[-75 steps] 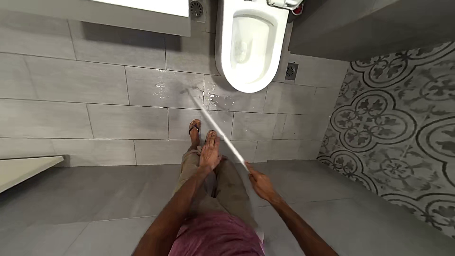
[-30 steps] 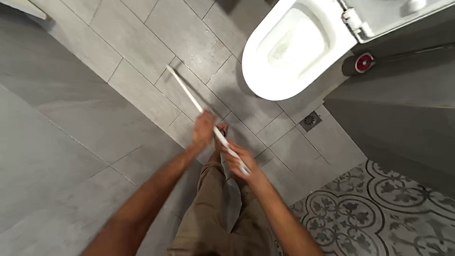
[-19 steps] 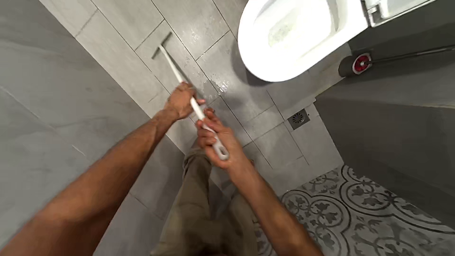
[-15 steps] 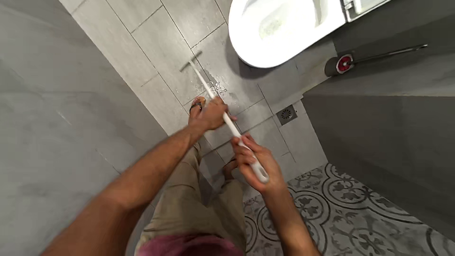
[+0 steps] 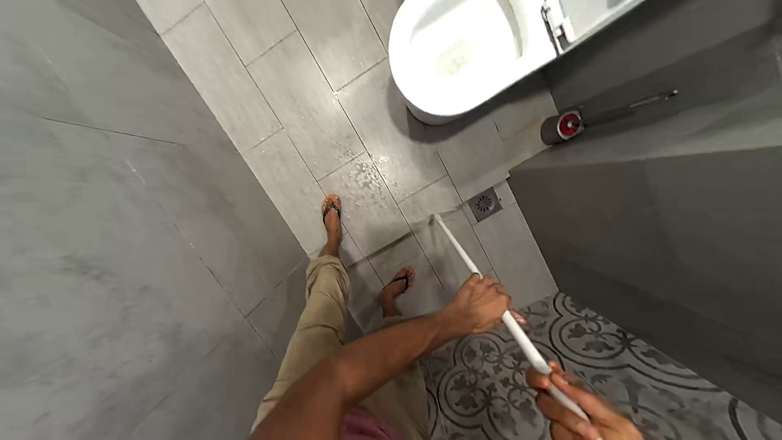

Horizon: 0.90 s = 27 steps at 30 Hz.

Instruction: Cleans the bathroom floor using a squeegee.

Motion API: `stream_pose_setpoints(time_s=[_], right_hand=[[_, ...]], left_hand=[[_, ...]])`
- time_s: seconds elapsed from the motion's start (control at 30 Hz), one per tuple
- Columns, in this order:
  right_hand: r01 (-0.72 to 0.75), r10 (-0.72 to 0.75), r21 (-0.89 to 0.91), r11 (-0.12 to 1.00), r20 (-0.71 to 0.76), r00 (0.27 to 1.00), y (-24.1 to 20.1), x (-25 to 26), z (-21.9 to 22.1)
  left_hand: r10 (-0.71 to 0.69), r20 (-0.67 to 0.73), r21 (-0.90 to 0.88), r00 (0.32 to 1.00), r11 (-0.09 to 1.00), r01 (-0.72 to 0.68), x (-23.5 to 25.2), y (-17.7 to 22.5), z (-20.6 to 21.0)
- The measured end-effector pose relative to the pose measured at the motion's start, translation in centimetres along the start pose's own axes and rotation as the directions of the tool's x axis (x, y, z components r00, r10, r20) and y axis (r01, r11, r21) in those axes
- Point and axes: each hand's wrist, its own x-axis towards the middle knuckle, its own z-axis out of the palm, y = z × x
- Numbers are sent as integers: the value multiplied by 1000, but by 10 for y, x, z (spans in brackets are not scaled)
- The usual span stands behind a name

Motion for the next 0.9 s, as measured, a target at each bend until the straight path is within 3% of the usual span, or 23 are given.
stream_pose_setpoints(time_s=[0.07,0.13,0.27,0.33,0.4,0.5,0.6,0.67,0.77,0.9], right_hand=[[13,1,-125,992,111,994,21,45,34],[35,10,-183,983,239,971,51,122,88],[62,37,-186,981,485,873,115,321,253],[22,54,-133,991,539,841,145,405,337],[28,71,-165,986,560,826,161,448,401],[-15,88,-145,989,508,857,162,437,446],[-122,128,-43,992,456,881,144,385,423],[-187,125,105,977,428,895,125,340,379],[-187,114,199,962,327,938,97,249,285],[-140,74,313,939,215,974,67,127,153]], left_hand=[[-129,-119,12,984,991,131,-43,-58,-40],[-304,-174,6,937,951,310,-88,-139,-89],[-443,-472,41,762,853,521,-166,-354,-175],[-541,-466,59,700,771,635,-200,-436,-228],[-642,-383,31,664,710,704,-224,-495,-274],[-628,-346,3,697,742,670,-244,-541,-315],[-520,-315,19,794,833,553,-232,-525,-307],[-418,-355,7,836,893,450,-209,-481,-275],[-333,-347,-45,877,940,339,-164,-368,-203],[-279,-229,-119,933,959,257,-101,-205,-92]])
